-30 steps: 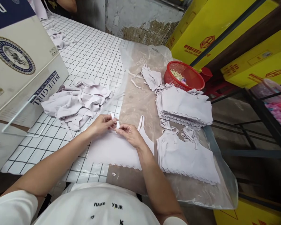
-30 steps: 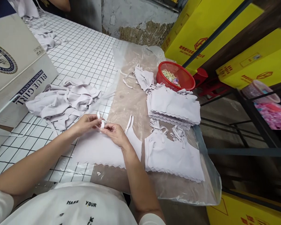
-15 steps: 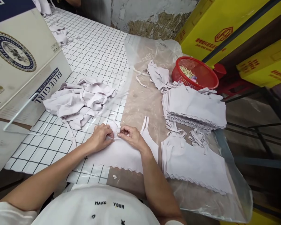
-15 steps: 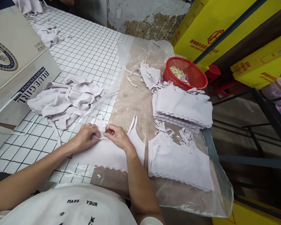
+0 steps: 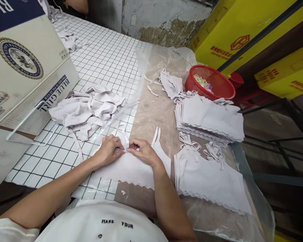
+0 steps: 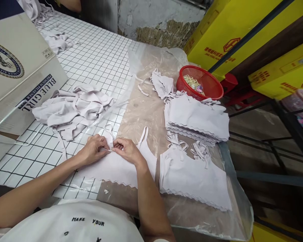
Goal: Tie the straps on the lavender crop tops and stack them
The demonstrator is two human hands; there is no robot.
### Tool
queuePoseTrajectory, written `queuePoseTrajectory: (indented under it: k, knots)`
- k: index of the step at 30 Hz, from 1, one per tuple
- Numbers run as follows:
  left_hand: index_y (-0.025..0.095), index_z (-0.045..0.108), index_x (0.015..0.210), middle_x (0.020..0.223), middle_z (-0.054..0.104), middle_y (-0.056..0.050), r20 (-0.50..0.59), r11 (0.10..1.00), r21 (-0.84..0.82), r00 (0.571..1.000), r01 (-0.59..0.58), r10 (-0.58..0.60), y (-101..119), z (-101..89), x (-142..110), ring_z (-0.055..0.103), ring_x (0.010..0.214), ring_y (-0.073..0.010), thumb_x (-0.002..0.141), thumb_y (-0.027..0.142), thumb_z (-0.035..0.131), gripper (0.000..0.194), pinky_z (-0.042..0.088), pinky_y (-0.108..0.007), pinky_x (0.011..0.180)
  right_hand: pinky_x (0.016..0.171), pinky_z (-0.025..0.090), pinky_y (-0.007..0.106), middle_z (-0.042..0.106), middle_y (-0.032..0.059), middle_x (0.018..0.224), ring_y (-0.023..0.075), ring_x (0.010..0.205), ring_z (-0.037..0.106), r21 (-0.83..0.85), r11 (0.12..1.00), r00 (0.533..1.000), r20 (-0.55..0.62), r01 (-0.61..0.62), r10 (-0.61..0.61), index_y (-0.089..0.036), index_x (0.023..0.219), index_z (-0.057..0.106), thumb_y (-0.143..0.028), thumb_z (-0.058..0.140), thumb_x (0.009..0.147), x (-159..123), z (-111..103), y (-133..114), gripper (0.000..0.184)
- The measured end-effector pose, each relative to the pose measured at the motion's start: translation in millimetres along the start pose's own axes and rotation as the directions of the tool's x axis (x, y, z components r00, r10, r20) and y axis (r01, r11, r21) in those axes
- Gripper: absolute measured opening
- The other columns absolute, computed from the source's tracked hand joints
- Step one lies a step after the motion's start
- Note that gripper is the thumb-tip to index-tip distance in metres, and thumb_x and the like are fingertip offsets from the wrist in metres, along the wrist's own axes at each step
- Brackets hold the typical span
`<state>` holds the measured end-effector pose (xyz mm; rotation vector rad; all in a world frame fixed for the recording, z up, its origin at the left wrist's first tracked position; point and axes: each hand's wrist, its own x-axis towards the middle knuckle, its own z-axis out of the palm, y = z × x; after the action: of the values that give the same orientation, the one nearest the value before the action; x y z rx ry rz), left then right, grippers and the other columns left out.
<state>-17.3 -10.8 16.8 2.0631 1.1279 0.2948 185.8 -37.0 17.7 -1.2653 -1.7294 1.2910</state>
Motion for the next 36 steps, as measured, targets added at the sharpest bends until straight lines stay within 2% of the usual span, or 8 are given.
queuePoseTrajectory:
  k: [13,20,22,25,27,30,33,36]
  knots:
    - [0.017,0.068,0.073,0.084,0.067,-0.007,0.04,0.999,0.034,0.999,0.025,-0.027,7.3,-3.9,3.9,0.051,0.091,-0.0259,0.079,0.024,0.06,0.011,0.032,-0.044,0.086,0.061,0.045,0.023,0.063,-0.0015,0.072,0.011,0.063,0.056,0.04,0.999,0.999,-0.037,-0.012,0.013,-0.018,0.079,0.064,-0.025,0.065,0.081,1.5,12.2,1.1,0.007]
    - [0.017,0.062,0.069,0.082,0.066,-0.007,0.018,0.999,0.049,1.0,0.022,-0.023,6.4,-0.1,5.0,0.052,0.09,-0.0264,0.079,0.022,0.061,0.012,0.033,-0.043,0.084,0.059,0.049,0.024,0.065,-0.0006,0.073,0.0128,0.065,0.06,0.046,0.999,0.989,-0.145,-0.029,0.036,-0.019,0.083,0.064,-0.03,0.067,0.079,7.8,26.3,5.4,0.012]
    - [0.017,0.063,0.072,0.083,0.066,-0.007,-0.007,0.997,0.068,1.0,0.031,-0.03,6.4,2.4,3.5,0.052,0.091,-0.0267,0.08,0.022,0.061,0.01,0.034,-0.043,0.084,0.062,0.051,0.026,0.067,0.0011,0.078,0.0147,0.069,0.062,-0.008,0.999,0.978,-0.205,-0.035,0.033,-0.02,0.089,0.064,-0.031,0.066,0.081,7.6,22.9,0.2,0.014]
    - [0.018,0.066,0.088,0.093,0.066,-0.008,-0.124,0.993,0.119,0.992,0.025,-0.01,4.2,3.0,-9.2,0.053,0.096,-0.0282,0.083,0.028,0.06,0.012,0.037,-0.044,0.085,0.073,0.054,0.03,0.068,0.0063,0.091,0.0182,0.081,0.065,-0.248,0.967,0.938,-0.347,-0.062,-0.029,-0.021,0.094,0.064,-0.028,0.058,0.087,-8.7,4.3,-12.5,0.011]
    - [0.018,0.064,0.096,0.102,0.064,-0.011,-0.241,0.983,0.177,0.971,0.037,0.007,-0.6,-0.1,-25.9,0.054,0.1,-0.03,0.086,0.034,0.057,0.021,0.039,-0.045,0.086,0.078,0.053,0.032,0.068,0.0085,0.095,0.0195,0.084,0.065,-0.416,0.892,0.888,-0.458,-0.176,-0.039,-0.021,0.094,0.064,-0.028,0.054,0.091,-35.2,-12.4,-20.4,0.013]
    - [0.017,0.061,0.097,0.1,0.062,-0.013,-0.359,0.953,0.263,0.932,0.151,-0.048,-14.0,-6.7,-55.2,0.055,0.098,-0.0329,0.087,0.046,0.051,0.032,0.043,-0.047,0.082,0.078,0.051,0.032,0.068,0.0094,0.092,0.0206,0.082,0.065,-0.507,0.697,0.763,-0.641,-0.507,0.088,-0.018,0.094,0.063,-0.029,0.052,0.093,-89.3,-25.7,-27.1,0.016]
    - [0.02,0.058,0.095,0.095,0.062,-0.013,-0.352,0.926,0.296,0.928,0.234,-0.122,-28.3,-7.5,-76.2,0.057,0.095,-0.0347,0.086,0.057,0.048,0.04,0.045,-0.047,0.08,0.073,0.049,0.03,0.069,0.0105,0.093,0.0217,0.083,0.067,-0.48,0.412,0.604,-0.755,-0.775,0.256,-0.016,0.098,0.063,-0.032,0.053,0.095,-132.3,-13.9,-27.9,0.019]
    - [0.022,0.056,0.089,0.091,0.063,-0.012,-0.332,0.918,0.29,0.928,0.27,-0.168,-34.1,-2.9,-82.2,0.057,0.095,-0.0352,0.083,0.062,0.048,0.041,0.045,-0.046,0.08,0.069,0.047,0.028,0.069,0.0116,0.1,0.0218,0.086,0.068,-0.484,0.228,0.535,-0.764,-0.845,0.36,-0.016,0.102,0.063,-0.035,0.052,0.097,-147.0,9.4,-25.3,0.022]
